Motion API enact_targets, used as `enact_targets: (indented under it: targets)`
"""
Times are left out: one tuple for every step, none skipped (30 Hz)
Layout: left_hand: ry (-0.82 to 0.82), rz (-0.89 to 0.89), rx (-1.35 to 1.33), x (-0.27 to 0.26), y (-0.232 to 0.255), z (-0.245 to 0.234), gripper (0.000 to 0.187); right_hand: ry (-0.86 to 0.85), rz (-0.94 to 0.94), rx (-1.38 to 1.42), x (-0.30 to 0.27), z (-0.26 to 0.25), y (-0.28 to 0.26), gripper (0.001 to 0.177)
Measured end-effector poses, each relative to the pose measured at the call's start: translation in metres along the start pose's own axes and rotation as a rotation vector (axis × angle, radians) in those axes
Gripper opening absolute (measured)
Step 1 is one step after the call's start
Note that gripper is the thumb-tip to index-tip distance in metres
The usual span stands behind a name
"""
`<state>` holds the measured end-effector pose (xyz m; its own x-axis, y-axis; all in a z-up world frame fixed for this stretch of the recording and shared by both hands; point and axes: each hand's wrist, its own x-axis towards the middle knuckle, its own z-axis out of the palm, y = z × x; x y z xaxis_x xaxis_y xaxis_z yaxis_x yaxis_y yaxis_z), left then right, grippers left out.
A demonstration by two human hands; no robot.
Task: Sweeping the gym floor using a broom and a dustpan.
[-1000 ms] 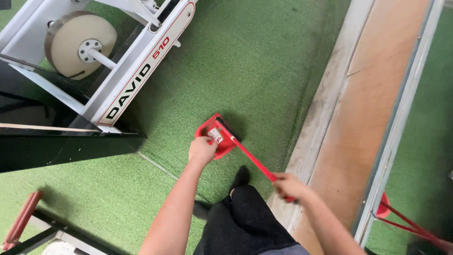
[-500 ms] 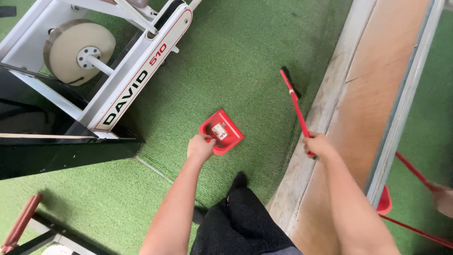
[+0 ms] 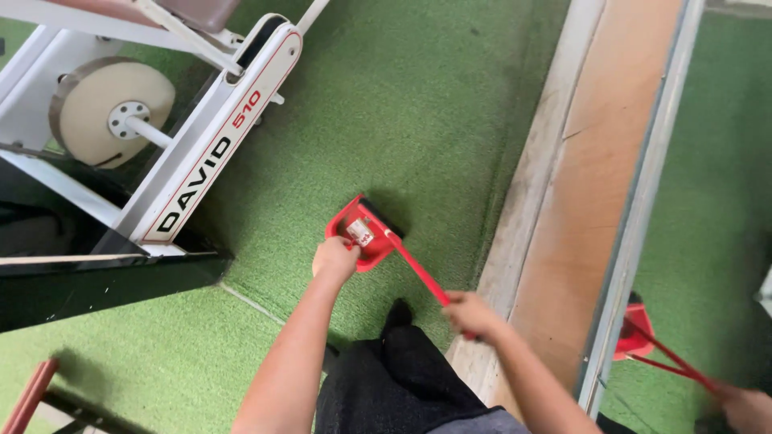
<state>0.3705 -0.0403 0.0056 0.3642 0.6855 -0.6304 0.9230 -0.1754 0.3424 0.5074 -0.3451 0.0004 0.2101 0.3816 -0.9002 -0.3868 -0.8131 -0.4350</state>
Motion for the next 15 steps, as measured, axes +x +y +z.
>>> enact_targets:
  targets:
    - [-0.005,0.007,0.005,0.002,0.002,0.002,0.036,0.005,0.002,0.008,0.003,-0.032,0.004,0.049]
    - [-0.014,0.011,0.018,0.005,0.003,0.003,0.037,-0.046,0.02,0.202,0.005,-0.063,0.008,0.05]
    - [-0.023,0.009,0.031,0.005,0.002,0.006,0.037,-0.101,0.04,0.393,0.008,-0.093,0.014,0.053]
    - [-0.029,0.009,0.036,0.002,0.004,0.006,0.037,-0.1,0.044,0.399,-0.004,-0.1,0.005,0.053]
    - [-0.028,-0.005,0.035,0.001,0.005,0.004,0.037,-0.051,0.049,0.392,-0.014,-0.106,-0.006,0.053]
    - [-0.026,-0.019,0.034,-0.001,0.006,0.002,0.038,-0.001,0.054,0.384,-0.025,-0.112,-0.018,0.053]
    - [-0.024,-0.014,0.038,-0.002,0.005,0.0,0.038,-0.001,0.049,0.389,-0.021,-0.11,-0.018,0.053]
    - [-0.024,0.001,0.054,-0.004,0.004,-0.002,0.04,0.11,0.036,0.287,-0.018,-0.109,-0.019,0.051]
    - [-0.027,0.016,0.069,-0.006,0.003,-0.003,0.042,0.222,0.026,0.185,-0.015,-0.107,-0.019,0.049]
    - [-0.027,0.021,0.072,-0.005,0.002,-0.006,0.042,0.224,0.024,0.19,0.01,-0.103,-0.007,0.049]
    - [-0.024,0.016,0.06,-0.006,0.0,-0.007,0.044,0.288,0.006,0.18,0.033,-0.1,0.007,0.045]
    - [-0.02,0.01,0.048,-0.007,-0.002,-0.008,0.046,0.351,-0.011,0.17,0.057,-0.096,0.021,0.041]
    - [-0.021,0.009,0.047,-0.005,-0.005,-0.006,0.046,0.351,-0.01,0.169,0.065,-0.08,0.029,0.041]
    - [-0.024,0.001,0.051,-0.003,-0.008,-0.004,0.045,0.366,0.0,0.065,0.072,-0.064,0.037,0.036]
    - [-0.025,-0.004,0.057,0.0,-0.012,-0.005,0.044,0.382,0.007,-0.036,0.081,-0.046,0.044,0.032]
